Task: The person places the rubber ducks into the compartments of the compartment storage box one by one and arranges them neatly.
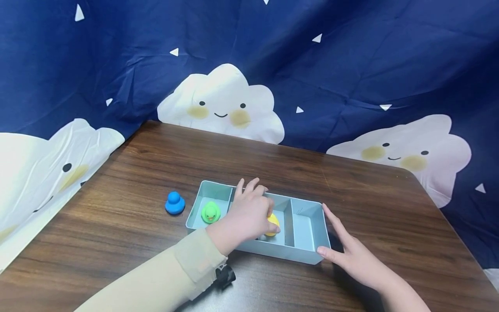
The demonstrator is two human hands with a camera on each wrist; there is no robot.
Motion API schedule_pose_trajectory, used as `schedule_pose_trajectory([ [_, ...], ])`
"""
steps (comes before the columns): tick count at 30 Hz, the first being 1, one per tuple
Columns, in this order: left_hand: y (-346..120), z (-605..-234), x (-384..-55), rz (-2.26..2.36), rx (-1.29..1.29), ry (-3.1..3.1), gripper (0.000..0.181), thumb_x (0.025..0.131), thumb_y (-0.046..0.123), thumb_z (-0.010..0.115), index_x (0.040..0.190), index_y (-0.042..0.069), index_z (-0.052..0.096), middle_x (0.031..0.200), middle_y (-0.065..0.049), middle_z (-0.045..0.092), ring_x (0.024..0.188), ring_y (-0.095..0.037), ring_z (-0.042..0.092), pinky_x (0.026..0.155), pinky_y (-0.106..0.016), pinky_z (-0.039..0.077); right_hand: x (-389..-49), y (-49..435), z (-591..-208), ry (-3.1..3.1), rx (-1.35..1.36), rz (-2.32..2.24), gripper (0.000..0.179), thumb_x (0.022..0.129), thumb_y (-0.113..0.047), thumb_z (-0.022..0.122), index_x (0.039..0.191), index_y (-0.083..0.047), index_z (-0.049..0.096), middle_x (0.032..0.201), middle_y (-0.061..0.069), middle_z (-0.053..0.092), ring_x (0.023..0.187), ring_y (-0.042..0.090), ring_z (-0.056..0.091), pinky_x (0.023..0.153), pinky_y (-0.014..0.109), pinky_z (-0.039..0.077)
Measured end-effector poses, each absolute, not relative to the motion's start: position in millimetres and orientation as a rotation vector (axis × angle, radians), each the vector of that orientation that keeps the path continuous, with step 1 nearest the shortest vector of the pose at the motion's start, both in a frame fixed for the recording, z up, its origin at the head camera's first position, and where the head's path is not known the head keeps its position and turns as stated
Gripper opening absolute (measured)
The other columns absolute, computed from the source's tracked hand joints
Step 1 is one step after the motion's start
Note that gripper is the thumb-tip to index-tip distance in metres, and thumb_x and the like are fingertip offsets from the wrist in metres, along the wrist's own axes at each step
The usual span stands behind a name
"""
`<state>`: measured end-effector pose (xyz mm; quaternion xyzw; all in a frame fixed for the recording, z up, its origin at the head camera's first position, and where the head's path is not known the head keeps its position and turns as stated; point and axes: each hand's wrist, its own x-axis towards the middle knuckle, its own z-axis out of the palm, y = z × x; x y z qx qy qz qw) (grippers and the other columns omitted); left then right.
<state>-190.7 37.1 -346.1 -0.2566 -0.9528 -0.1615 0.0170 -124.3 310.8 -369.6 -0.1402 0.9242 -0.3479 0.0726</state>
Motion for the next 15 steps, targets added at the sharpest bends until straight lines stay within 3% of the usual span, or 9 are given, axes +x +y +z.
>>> schedule_pose_trajectory([
  [9, 2.0, -307.6, -184.9, -0.689, -0.715, -2.766, 0.033, 0.077, 0.051, 0.081, 0.101, 0.031, 0.073, 0.144, -0.001, 0.049, 0.138, -0.029, 0.033, 0.105, -0.051, 0.024, -125.1, 309.9, -369.9, 2.769, -0.387, -1.045, 0.089, 0.096, -0.031, 0.066, 0.155, -0.046, 0.001, 0.156, 0.025, 0.026, 0.134, 0.053, 0.034, 0.089, 0.073, 0.036],
  [15, -55.1, -291.9, -192.8, -0.895, -0.597, -2.614, 0.046, 0.078, 0.038, 0.084, 0.122, 0.030, 0.072, 0.139, -0.003, 0.051, 0.126, -0.031, 0.038, 0.097, -0.051, 0.024, -124.2, 310.8, -371.6, 2.788, -0.409, -1.040, 0.089, 0.096, -0.029, 0.066, 0.156, -0.045, 0.002, 0.153, 0.025, 0.031, 0.132, 0.053, 0.038, 0.088, 0.072, 0.038],
])
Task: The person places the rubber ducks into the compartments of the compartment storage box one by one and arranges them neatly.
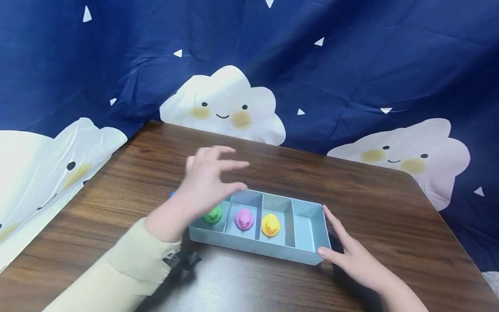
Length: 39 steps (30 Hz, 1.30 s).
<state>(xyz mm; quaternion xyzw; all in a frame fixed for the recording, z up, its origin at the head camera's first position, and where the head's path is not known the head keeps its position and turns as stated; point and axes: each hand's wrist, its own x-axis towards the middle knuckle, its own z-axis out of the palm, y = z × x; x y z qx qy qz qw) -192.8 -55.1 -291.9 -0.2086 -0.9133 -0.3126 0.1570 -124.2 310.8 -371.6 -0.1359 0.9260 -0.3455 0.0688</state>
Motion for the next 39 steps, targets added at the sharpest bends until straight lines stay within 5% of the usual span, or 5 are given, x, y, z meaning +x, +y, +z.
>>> schedule_pose_trajectory([
  [10, -150.1, -321.4, -209.6, -1.058, -0.421, -2.692, 0.047, 0.080, 0.042, 0.082, 0.124, 0.026, 0.072, 0.095, -0.005, 0.046, 0.095, -0.028, 0.038, 0.090, -0.051, 0.023, -121.6, 314.9, -375.9, 2.808, -0.407, -1.046, 0.089, 0.096, -0.028, 0.066, 0.157, -0.043, 0.002, 0.152, 0.026, 0.032, 0.130, 0.052, 0.040, 0.087, 0.072, 0.039],
  [25, -196.0, -370.8, -214.4, -0.982, -0.389, -2.944, 0.050, 0.079, 0.045, 0.081, 0.123, 0.025, 0.072, 0.089, -0.008, 0.052, 0.086, -0.025, 0.042, 0.073, -0.040, 0.030, -120.0, 311.1, -371.2, 2.807, -0.446, -1.060, 0.089, 0.096, -0.024, 0.066, 0.157, -0.042, 0.003, 0.152, 0.025, 0.033, 0.130, 0.051, 0.041, 0.088, 0.071, 0.039],
  [39, -195.1, -374.5, -212.5, -0.985, -0.398, -2.926, 0.034, 0.080, 0.037, 0.083, 0.109, 0.020, 0.078, 0.084, -0.004, 0.050, 0.083, -0.026, 0.041, 0.073, -0.041, 0.027, -122.8, 309.4, -371.8, 2.802, -0.455, -1.048, 0.088, 0.097, -0.025, 0.064, 0.156, -0.043, 0.003, 0.152, 0.025, 0.033, 0.130, 0.050, 0.041, 0.087, 0.071, 0.039],
])
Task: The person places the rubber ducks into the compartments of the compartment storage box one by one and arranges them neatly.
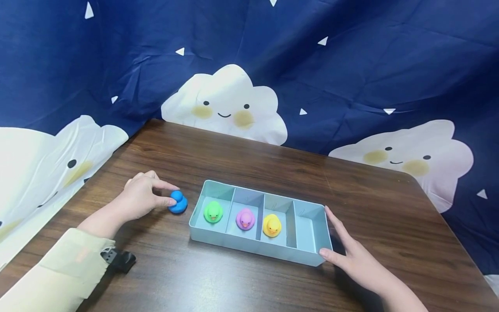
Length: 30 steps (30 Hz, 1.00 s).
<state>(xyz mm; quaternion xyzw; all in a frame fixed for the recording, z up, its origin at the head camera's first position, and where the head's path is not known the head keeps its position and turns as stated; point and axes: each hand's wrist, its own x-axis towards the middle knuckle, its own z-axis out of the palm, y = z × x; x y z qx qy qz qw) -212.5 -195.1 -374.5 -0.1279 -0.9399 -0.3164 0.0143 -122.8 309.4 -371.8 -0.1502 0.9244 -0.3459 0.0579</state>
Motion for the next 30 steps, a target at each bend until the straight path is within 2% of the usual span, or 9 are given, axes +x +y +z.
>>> schedule_pose_trajectory([
  [14, -194.6, -370.9, -212.4, -0.981, -0.412, -2.901, 0.032, 0.078, 0.040, 0.083, 0.104, 0.021, 0.080, 0.082, -0.002, 0.049, 0.082, -0.025, 0.041, 0.073, -0.041, 0.027, -122.5, 310.7, -372.8, 2.798, -0.458, -1.054, 0.088, 0.096, -0.025, 0.065, 0.156, -0.043, 0.003, 0.154, 0.023, 0.030, 0.132, 0.050, 0.039, 0.089, 0.071, 0.038],
  [30, -190.9, -347.7, -209.1, -0.938, -0.380, -2.870, 0.033, 0.081, 0.039, 0.082, 0.106, 0.019, 0.079, 0.086, -0.008, 0.048, 0.086, -0.026, 0.039, 0.077, -0.043, 0.024, -122.2, 310.1, -372.3, 2.787, -0.472, -1.075, 0.086, 0.097, -0.025, 0.064, 0.157, -0.042, 0.003, 0.152, 0.024, 0.033, 0.132, 0.050, 0.039, 0.089, 0.070, 0.038],
])
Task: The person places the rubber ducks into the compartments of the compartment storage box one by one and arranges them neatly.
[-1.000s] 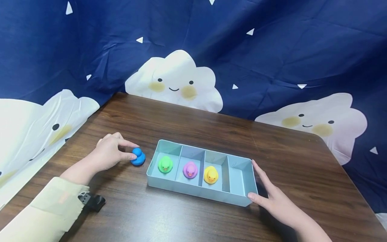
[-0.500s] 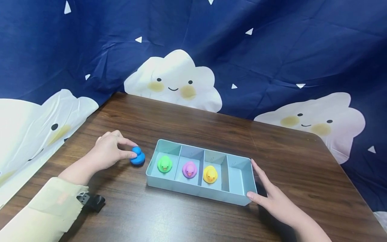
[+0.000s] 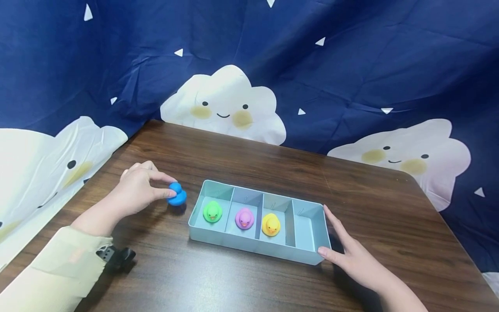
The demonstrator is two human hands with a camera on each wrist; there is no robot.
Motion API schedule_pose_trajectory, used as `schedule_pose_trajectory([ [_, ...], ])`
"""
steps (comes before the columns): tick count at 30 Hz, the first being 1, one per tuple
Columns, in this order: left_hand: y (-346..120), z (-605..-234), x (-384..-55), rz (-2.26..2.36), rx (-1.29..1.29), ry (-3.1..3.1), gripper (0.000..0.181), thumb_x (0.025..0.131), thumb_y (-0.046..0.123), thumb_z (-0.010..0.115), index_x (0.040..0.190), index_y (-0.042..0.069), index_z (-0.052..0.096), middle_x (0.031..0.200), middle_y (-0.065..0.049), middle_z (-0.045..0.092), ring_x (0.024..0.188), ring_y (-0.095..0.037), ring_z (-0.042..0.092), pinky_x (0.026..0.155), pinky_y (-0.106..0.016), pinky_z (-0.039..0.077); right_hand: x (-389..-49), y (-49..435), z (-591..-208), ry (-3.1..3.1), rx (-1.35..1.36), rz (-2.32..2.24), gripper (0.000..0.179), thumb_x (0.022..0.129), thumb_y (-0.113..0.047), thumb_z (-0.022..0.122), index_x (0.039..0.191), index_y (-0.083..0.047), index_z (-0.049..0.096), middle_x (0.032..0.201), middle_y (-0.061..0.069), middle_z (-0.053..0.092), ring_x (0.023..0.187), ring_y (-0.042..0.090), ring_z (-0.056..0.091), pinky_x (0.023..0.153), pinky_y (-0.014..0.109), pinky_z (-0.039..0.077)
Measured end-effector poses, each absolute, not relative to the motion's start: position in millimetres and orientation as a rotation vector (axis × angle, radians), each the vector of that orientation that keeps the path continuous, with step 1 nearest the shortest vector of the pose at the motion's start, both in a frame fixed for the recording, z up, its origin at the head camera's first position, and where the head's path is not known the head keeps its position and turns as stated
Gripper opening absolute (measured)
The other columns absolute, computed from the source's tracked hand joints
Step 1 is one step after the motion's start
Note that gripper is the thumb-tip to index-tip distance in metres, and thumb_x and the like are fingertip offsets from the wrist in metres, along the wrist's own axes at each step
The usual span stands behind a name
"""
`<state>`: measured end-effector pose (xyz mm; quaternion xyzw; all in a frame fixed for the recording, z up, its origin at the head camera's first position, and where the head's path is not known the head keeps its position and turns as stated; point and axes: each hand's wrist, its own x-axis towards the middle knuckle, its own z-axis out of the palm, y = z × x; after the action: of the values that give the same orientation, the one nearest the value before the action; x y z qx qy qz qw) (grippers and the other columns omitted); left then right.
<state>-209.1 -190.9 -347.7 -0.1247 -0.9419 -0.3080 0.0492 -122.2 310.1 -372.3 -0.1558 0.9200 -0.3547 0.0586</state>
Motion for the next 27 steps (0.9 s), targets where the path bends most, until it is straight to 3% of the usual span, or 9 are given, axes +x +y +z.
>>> schedule_pose_trajectory([
  [14, -178.6, -326.6, -203.5, -0.950, -0.432, -2.778, 0.030, 0.080, 0.037, 0.083, 0.104, 0.020, 0.079, 0.085, -0.003, 0.047, 0.089, -0.025, 0.040, 0.080, -0.045, 0.023, -122.0, 309.6, -372.3, 2.793, -0.445, -1.072, 0.086, 0.097, -0.025, 0.064, 0.156, -0.043, 0.004, 0.149, 0.024, 0.038, 0.130, 0.047, 0.041, 0.089, 0.070, 0.038],
  [27, -162.4, -316.1, -204.2, -0.998, -0.444, -2.735, 0.025, 0.080, 0.030, 0.084, 0.102, 0.018, 0.080, 0.088, -0.003, 0.048, 0.095, -0.027, 0.042, 0.086, -0.046, 0.024, -122.0, 308.4, -371.2, 2.797, -0.442, -1.061, 0.087, 0.097, -0.025, 0.065, 0.156, -0.043, 0.004, 0.152, 0.024, 0.034, 0.130, 0.049, 0.041, 0.088, 0.070, 0.039],
])
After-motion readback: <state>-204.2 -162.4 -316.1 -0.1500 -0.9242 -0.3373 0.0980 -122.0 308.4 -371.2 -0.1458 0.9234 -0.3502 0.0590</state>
